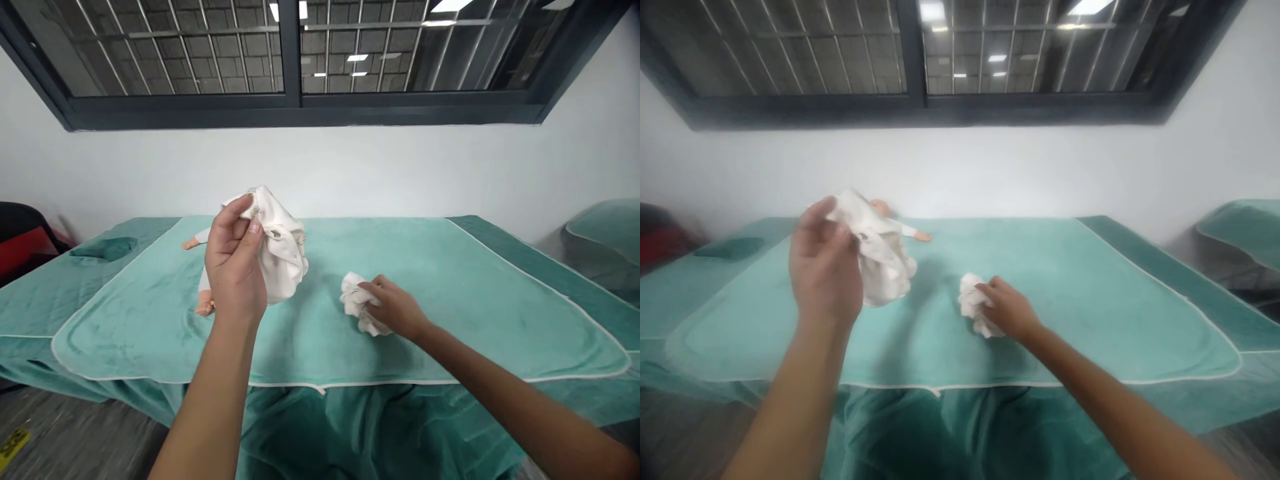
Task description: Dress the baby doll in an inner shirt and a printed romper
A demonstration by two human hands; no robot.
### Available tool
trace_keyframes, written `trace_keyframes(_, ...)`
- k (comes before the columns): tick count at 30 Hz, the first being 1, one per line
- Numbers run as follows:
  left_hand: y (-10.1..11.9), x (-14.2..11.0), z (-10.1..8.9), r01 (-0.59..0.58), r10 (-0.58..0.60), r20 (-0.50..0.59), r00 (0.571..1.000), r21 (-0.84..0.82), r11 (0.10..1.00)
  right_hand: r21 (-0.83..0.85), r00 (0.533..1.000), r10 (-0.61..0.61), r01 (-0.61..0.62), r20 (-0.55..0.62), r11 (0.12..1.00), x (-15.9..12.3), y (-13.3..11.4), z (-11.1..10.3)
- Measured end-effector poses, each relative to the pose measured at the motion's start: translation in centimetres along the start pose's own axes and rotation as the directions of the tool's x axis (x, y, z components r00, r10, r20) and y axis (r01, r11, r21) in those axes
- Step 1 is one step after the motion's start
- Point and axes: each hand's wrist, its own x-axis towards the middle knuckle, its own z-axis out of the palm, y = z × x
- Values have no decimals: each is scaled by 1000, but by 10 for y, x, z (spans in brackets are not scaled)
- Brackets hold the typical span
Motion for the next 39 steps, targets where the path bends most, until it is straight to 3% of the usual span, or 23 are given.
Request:
trace_keyframes(2, -2, -1, -4, -13, 13, 46, 999, -1, 1000, -58, 987, 156, -157, -28, 986, -8, 35, -18)
trace_keyframes(5, -10, -4, -9, -8, 8, 68, 998, 2, 1000, -129, 925, 364, -377, -112, 917, -29, 97, -40)
trace_keyframes(8, -23, -11, -10, 67, -68, 32, 997, 40, 997, -83, 867, 482, -493, -122, 866, -56, 148, -45)
trace_keyframes(10, -32, -16, -7, 156, -158, 14, 987, 60, 986, -39, 860, 505, -508, -75, 860, -70, 166, -43)
trace_keyframes(12, -40, -22, -4, 216, -221, 31, 975, 109, 970, -44, 855, 515, -518, -63, 854, -76, 168, -39)
trace_keyframes(15, -50, -30, 3, 164, -200, 96, 975, 297, 941, -101, 877, 460, -475, -142, 874, -68, 141, -41)
trace_keyframes(17, -56, -34, 9, 98, -167, 132, 977, 418, 903, -55, 925, 316, -334, -210, 941, -57, 103, -46)
trace_keyframes(19, -62, -40, 15, 49, -156, 175, 972, 500, 865, 97, 953, 193, -175, -234, 980, -46, 53, -54)
trace_keyframes(22, -67, -50, 24, -27, -163, 281, 946, 569, 822, 416, 981, 0, 83, -196, 905, -34, -23, -66)
trace_keyframes(25, -67, -60, 30, -90, -190, 412, 891, 572, 815, 558, 984, -87, 162, -158, 814, -22, -75, -67)
trace_keyframes(29, -62, -67, 27, -142, -216, 531, 819, 553, 821, 593, 969, -5, 156, -248, 790, -4, -95, -46)
trace_keyframes(32, -61, -68, 19, -220, -195, 544, 816, 604, 766, 608, 957, 61, 131, -284, 783, 4, -95, -34)
trace_keyframes(35, -62, -67, 9, -355, -116, 510, 852, 727, 588, 691, 953, 133, 98, -273, 717, 1, -97, -43)
trace_keyframes(39, -70, -61, -4, -420, 38, 426, 904, 869, 262, 866, 975, 157, 59, -157, 497, -11, -95, -72)
